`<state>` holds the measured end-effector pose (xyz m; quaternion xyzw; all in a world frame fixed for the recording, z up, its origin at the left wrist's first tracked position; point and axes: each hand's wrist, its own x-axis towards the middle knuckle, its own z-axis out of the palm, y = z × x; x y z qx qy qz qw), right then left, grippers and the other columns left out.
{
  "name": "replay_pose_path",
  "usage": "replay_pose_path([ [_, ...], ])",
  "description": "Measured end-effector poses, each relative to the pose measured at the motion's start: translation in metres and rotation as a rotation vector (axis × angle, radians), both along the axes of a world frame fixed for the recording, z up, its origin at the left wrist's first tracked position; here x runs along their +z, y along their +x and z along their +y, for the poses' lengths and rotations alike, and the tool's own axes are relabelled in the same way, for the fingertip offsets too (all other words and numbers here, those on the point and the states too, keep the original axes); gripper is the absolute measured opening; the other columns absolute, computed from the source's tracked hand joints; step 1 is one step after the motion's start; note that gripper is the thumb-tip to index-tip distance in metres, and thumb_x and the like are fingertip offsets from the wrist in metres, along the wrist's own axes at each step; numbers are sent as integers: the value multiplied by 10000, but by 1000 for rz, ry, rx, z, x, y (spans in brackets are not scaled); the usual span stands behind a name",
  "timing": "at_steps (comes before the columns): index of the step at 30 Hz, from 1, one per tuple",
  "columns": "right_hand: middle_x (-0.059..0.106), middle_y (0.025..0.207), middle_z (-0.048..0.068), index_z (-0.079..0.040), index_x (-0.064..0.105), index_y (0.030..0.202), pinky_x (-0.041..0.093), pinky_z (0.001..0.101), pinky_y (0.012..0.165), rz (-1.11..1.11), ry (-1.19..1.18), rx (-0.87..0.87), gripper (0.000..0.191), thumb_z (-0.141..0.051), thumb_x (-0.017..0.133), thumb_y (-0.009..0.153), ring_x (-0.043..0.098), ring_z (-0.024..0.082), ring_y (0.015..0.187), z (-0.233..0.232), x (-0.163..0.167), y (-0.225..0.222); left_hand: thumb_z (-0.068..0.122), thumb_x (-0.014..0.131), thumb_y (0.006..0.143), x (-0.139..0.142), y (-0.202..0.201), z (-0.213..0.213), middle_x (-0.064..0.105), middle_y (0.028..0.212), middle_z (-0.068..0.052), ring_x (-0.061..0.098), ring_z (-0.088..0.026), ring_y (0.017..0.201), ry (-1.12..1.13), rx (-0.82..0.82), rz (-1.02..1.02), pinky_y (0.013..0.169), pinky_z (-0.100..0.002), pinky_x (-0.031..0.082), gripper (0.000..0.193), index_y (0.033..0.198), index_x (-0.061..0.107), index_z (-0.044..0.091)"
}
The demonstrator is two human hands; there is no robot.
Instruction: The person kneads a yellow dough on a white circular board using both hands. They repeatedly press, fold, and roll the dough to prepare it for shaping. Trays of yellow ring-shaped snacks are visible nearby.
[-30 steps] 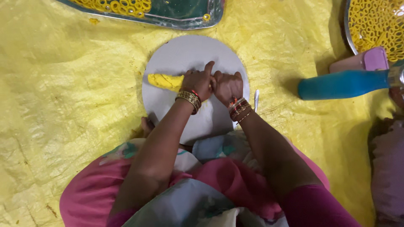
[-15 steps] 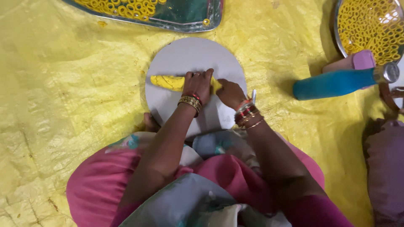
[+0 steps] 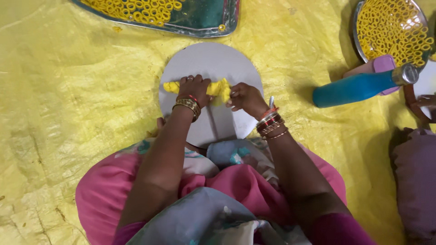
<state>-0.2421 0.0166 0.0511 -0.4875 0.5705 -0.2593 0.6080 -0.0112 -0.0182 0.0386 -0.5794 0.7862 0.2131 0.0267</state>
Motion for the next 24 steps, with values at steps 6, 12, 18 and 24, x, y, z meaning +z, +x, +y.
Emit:
replay_pose_path([
  [6,680,1041,213,-30,616,1061,556,469,792,768,-568,57,640,-257,986,591,667,387,958,1,0,46,509,800,774,11,1,-10,591,1333,-93,507,-309,1303,47,-51,22,1107,-518,314,659,1352,616,251],
  [12,639,1183,213,-5,574,1257,507,483,883,649,-862,302,789,-262,923,597,586,405,1082,-6,-12,50,637,858,639,27,-2,-14,578,1338,-91,488,-331,1313,166,-111,-48,1098,-534,314,832,1342,603,274],
  [18,658,1046,181,-2,618,1082,470,477,877,905,-960,454,601,-482,823,783,637,360,999,-17,-30,36,595,786,757,17,-6,-19,612,1306,-76,513,-323,1297,97,-99,-50,1077,-568,332,610,1246,660,252],
  [24,693,884,122,-37,656,1050,463,459,823,913,-1086,365,584,-572,754,837,667,306,817,-23,-44,32,577,708,848,9,-6,-24,666,1237,-71,583,-299,1231,71,-15,6,1063,-541,369,472,1183,701,245],
])
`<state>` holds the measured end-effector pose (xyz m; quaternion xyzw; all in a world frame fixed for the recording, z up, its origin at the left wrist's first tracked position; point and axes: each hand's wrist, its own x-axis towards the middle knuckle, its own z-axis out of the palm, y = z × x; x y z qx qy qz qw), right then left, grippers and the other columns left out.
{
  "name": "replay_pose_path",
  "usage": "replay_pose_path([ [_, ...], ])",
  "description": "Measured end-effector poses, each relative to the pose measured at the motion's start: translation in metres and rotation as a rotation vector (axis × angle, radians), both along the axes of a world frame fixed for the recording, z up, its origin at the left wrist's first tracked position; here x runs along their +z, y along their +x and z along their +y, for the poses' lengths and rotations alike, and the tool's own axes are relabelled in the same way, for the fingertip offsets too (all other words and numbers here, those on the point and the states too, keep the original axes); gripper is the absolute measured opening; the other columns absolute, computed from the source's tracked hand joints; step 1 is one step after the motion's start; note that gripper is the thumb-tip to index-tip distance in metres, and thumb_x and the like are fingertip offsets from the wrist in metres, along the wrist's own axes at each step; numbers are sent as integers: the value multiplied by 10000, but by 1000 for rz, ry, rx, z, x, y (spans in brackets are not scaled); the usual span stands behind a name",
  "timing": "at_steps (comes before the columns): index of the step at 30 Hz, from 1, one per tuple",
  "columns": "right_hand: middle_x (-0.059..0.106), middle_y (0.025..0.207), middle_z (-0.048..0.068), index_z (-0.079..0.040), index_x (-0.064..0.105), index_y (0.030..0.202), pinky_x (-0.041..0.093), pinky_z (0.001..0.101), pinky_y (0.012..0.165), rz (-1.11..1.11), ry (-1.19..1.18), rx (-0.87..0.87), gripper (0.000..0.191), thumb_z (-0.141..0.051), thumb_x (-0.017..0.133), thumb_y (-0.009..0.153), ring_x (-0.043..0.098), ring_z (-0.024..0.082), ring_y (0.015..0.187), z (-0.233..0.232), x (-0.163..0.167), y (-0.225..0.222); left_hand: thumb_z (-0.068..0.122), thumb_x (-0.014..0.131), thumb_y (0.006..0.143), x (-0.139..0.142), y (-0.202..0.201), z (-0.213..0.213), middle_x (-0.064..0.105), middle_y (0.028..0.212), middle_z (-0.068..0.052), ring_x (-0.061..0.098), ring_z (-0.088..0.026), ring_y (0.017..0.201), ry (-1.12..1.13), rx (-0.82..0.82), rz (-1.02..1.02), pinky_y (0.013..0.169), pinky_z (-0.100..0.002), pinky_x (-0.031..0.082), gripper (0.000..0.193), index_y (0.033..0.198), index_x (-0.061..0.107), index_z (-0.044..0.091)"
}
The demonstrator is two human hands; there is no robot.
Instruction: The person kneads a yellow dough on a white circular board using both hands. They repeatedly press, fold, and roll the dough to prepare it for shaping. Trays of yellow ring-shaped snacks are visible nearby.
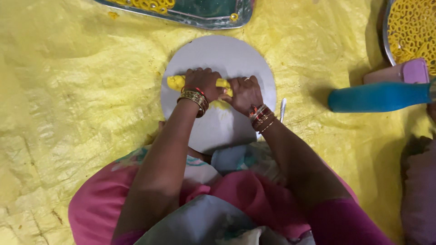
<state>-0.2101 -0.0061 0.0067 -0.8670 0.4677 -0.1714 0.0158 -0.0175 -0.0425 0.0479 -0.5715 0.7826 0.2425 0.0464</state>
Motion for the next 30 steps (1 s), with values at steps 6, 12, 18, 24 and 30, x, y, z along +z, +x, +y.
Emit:
replay_pose_path([
  [6,667,663,105,-99,642,925,450,447,691,56,-9,-221,462,-561,657,942,646,300,594,1,-6,7,558,628,904,4,-7,-8,743,1087,-81,680,-305,1070,51,172,30,976,-537,434,400,1089,756,228],
  [12,664,606,107,-108,666,872,452,443,633,13,-5,-336,402,-480,603,1011,634,304,527,-1,-2,14,530,571,962,-7,-14,-4,749,1063,-74,689,-305,1043,-44,255,10,956,-532,431,398,1038,767,192],
  [18,682,606,135,-119,696,824,473,445,623,8,28,-443,358,-393,563,1014,651,329,525,-6,3,22,521,635,930,-14,-12,8,699,1157,-62,624,-291,1162,-129,241,13,1003,-518,387,403,1132,722,184],
  [24,721,722,173,-95,699,923,537,478,668,-90,162,-529,358,-395,532,1024,704,377,673,-7,-1,25,520,775,774,6,-10,26,603,1285,-76,537,-300,1243,-58,189,14,1036,-492,336,655,1313,607,188],
  [30,735,879,245,-22,677,1064,543,521,733,-138,467,-505,432,-432,544,1025,693,426,832,-10,-9,11,490,765,804,-4,-18,36,613,1272,-77,547,-300,1227,-241,216,-2,1022,-502,345,641,1339,592,181],
])
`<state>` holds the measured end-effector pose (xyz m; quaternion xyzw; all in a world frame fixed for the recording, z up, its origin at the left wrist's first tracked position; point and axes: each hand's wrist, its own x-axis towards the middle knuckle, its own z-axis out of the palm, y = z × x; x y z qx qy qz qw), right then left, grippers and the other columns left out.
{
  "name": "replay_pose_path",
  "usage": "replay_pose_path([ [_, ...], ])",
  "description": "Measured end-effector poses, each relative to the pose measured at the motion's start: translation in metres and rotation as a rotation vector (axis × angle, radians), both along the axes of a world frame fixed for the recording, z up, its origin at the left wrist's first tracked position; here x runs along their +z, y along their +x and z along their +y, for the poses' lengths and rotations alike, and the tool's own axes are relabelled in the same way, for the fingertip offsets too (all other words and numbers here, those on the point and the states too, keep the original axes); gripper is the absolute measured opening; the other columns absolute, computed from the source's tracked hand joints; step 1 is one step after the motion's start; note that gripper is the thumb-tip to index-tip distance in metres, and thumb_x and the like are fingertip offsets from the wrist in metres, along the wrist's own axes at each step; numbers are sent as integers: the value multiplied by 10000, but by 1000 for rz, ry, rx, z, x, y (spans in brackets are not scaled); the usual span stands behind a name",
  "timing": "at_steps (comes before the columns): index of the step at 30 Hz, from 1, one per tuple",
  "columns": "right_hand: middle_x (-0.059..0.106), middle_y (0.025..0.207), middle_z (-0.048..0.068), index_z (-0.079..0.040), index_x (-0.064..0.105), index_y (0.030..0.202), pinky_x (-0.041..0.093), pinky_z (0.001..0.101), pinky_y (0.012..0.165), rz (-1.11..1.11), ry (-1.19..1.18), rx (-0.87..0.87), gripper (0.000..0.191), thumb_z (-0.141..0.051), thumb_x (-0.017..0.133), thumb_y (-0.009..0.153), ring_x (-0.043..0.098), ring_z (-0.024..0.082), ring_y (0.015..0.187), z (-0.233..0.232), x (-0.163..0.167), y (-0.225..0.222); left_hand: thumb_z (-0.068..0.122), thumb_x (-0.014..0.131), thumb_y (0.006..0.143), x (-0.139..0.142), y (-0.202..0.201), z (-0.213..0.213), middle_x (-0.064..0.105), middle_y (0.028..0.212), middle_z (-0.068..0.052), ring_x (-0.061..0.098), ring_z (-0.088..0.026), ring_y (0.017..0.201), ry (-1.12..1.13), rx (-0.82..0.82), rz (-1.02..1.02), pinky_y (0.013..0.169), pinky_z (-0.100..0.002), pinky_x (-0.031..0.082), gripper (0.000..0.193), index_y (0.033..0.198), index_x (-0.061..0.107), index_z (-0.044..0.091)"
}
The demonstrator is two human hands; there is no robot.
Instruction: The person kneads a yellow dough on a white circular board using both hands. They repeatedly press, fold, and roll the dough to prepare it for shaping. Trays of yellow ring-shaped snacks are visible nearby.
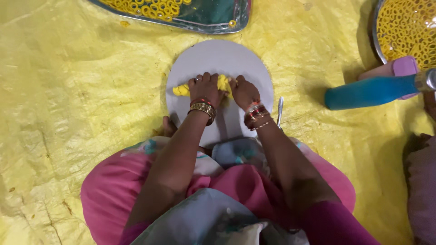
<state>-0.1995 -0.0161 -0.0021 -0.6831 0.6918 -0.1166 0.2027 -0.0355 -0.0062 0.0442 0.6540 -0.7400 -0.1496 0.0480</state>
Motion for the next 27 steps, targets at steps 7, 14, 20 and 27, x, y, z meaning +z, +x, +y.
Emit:
replay_pose_path([
  [7,761,895,98,-45,625,1212,601,331,560,-464,421,87,430,-290,683,864,771,186,731,8,36,-43,428,739,855,-14,6,-9,632,1257,-70,570,-279,1223,31,-57,-30,994,-496,372,525,1305,617,186],
  [14,711,829,113,-4,673,957,571,399,735,-219,180,13,537,-405,958,743,714,264,788,17,49,-8,362,716,869,-9,13,-24,655,1255,-53,587,-269,1230,108,-116,-10,1036,-506,389,428,1266,653,215],
  [20,645,1170,170,-41,538,1404,511,462,836,-248,-276,119,855,-385,888,703,636,338,1056,11,42,13,452,751,807,-8,21,-46,632,1306,-118,571,-333,1242,261,-238,10,1035,-556,405,622,1343,592,179],
  [27,720,912,117,-111,662,1154,424,470,770,35,-422,270,363,-390,696,924,679,302,818,6,23,19,760,902,448,18,20,-40,615,1308,-128,549,-353,1264,358,-221,18,1090,-538,370,1091,1298,604,143],
])
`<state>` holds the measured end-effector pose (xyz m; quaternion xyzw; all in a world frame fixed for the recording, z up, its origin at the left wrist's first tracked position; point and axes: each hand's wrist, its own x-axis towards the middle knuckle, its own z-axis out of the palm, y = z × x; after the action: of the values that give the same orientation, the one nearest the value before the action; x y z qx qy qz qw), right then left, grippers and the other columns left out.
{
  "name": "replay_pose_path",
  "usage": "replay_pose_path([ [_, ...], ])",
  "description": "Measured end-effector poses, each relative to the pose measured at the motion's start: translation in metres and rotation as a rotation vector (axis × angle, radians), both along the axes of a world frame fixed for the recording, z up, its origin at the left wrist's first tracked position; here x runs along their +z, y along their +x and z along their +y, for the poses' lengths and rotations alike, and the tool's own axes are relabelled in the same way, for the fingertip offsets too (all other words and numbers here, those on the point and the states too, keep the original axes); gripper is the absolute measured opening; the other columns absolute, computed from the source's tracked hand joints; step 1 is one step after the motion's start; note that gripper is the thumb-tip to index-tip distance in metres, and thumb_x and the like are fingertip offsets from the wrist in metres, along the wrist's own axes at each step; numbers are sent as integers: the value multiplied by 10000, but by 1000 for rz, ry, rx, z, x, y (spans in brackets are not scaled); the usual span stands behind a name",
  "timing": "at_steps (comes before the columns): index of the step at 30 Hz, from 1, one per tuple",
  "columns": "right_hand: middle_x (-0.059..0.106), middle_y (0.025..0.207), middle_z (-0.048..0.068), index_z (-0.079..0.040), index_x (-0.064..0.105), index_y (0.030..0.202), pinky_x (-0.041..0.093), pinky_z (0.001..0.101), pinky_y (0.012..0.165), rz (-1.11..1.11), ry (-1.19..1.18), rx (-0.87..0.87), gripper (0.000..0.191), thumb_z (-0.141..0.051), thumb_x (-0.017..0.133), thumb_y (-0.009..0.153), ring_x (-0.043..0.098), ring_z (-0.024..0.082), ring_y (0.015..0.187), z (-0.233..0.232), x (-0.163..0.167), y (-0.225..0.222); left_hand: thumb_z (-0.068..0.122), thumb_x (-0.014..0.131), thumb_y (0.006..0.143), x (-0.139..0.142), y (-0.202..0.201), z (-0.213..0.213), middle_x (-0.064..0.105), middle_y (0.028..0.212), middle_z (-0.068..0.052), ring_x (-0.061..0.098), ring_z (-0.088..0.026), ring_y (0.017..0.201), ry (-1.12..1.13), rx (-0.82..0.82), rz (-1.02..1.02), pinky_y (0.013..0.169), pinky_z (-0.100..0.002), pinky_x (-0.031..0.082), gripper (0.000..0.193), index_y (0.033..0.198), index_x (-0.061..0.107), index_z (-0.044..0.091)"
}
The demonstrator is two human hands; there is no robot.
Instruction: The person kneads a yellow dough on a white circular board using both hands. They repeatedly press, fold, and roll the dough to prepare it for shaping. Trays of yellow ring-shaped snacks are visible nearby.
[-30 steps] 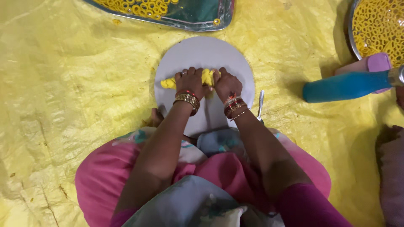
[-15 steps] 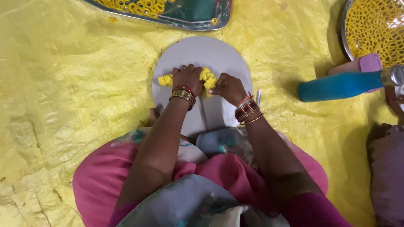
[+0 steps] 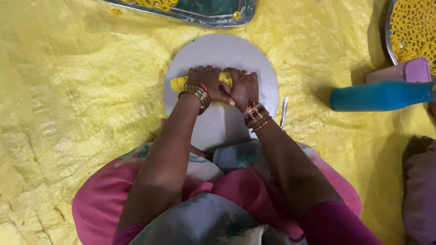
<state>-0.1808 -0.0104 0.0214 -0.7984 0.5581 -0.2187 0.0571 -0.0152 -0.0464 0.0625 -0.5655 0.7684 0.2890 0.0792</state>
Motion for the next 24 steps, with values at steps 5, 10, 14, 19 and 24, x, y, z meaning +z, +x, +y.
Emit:
replay_pose_path([
  [5,705,708,104,-110,692,945,429,451,740,-74,-13,-96,281,-361,598,1027,665,310,640,-5,-11,-2,719,892,476,8,-7,7,643,1245,-95,577,-326,1236,-51,39,-37,1073,-511,381,993,1264,637,170],
  [10,674,610,125,-103,708,853,443,459,697,-59,57,-232,348,-324,516,1043,633,343,544,-13,-21,-2,653,859,611,-2,-11,13,659,1200,-75,589,-299,1194,-147,70,-30,1028,-514,380,805,1215,660,159],
  [14,674,633,164,-106,713,833,499,482,631,-66,102,-319,395,-337,480,1053,670,365,577,-19,-27,-2,576,803,737,-7,-14,20,682,1165,-47,612,-269,1155,-217,120,-24,1000,-502,389,608,1170,683,165],
  [19,685,698,216,-77,692,903,525,533,646,-97,149,-373,383,-345,474,1068,665,433,646,-11,-32,-1,515,752,803,-12,-16,27,703,1111,-26,643,-246,1092,-321,141,-17,954,-512,389,460,1104,700,171],
  [24,707,821,233,-41,646,1010,535,536,685,-88,152,-325,290,-308,539,1046,678,438,741,10,-20,-4,434,736,816,-22,-17,26,713,1085,-27,656,-255,1066,-419,172,33,936,-517,384,354,1059,707,178],
])
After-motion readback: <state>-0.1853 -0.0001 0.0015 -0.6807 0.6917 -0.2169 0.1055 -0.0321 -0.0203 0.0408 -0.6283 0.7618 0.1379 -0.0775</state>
